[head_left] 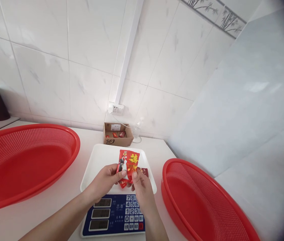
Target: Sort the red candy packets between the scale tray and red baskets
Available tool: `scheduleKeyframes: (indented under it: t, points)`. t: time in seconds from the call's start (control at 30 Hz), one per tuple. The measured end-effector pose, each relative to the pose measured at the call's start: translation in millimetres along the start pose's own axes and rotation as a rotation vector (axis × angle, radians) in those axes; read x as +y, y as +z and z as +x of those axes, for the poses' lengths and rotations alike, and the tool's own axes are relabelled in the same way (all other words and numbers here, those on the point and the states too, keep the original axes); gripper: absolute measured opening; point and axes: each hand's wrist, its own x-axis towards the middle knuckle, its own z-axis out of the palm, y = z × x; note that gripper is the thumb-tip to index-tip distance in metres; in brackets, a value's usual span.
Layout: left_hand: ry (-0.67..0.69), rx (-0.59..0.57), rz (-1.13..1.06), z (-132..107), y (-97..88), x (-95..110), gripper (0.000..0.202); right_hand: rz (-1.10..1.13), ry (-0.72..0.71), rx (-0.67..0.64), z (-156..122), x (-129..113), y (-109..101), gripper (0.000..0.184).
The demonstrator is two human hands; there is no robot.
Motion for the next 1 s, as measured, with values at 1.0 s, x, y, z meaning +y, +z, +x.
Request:
scheduleKeyframes:
  t: [1.0]
  points:
    - [-0.014,0.03,-0.038,-5,10.9,0,0.033,0.0,-0.019,0.035,-7,-6,5,0.037]
